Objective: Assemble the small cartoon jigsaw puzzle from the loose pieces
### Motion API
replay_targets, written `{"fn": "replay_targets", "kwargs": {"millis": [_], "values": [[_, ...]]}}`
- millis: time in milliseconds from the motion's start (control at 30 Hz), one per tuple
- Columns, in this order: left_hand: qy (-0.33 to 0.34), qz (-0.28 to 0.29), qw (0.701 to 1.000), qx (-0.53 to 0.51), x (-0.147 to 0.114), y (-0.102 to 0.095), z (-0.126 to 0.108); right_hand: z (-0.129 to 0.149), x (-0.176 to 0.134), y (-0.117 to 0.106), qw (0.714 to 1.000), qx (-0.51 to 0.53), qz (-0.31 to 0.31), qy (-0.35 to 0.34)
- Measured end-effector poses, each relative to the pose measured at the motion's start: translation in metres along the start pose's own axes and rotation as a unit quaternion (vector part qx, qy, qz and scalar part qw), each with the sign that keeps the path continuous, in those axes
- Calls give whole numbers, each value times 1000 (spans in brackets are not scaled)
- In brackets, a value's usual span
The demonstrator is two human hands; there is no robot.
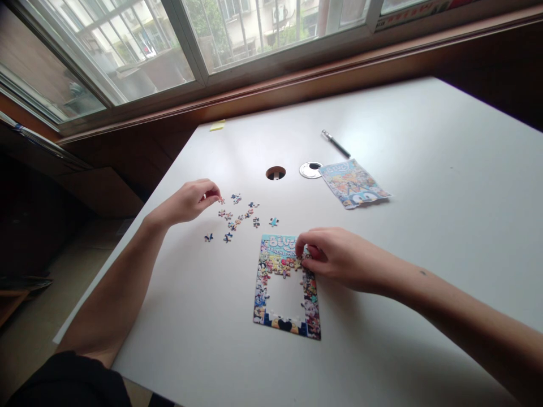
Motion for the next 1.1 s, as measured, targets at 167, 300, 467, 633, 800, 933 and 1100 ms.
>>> {"fn": "replay_targets", "kwargs": {"millis": [167, 300, 467, 633, 800, 933, 1100], "values": [[-5, 11, 1000, 2, 0, 0, -1, -1, -1, 0, 1000, -1, 2, 0], [-8, 20, 1000, 5, 0, 0, -1, -1, 0, 1, 1000, -10, 3, 0], [-18, 27, 999, 9, -1, 0, -2, -2, 0, 2, 1000, -4, 1, 2], [-19, 29, 999, 13, -1, 0, -3, -1, 0, 1, 1000, -16, 6, 3], [-19, 28, 999, 15, 0, 1, -3, 0, -1, 1, 1000, -7, -1, 3], [-21, 30, 999, 12, -1, 0, -3, 0, 0, 1, 1000, -4, -1, 5], [-22, 36, 999, 16, -1, 0, -3, -1, 0, 1, 1000, -15, 6, 5]]}}
Point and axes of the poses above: each hand's wrist, its own x-axis towards the middle knuckle, its own y-axis out of the palm, z = x × y, the point moved 2 cm from there along x, towards the middle knuckle, and after that the axes turned 12 degrees about -z, right-handed, at the moved point
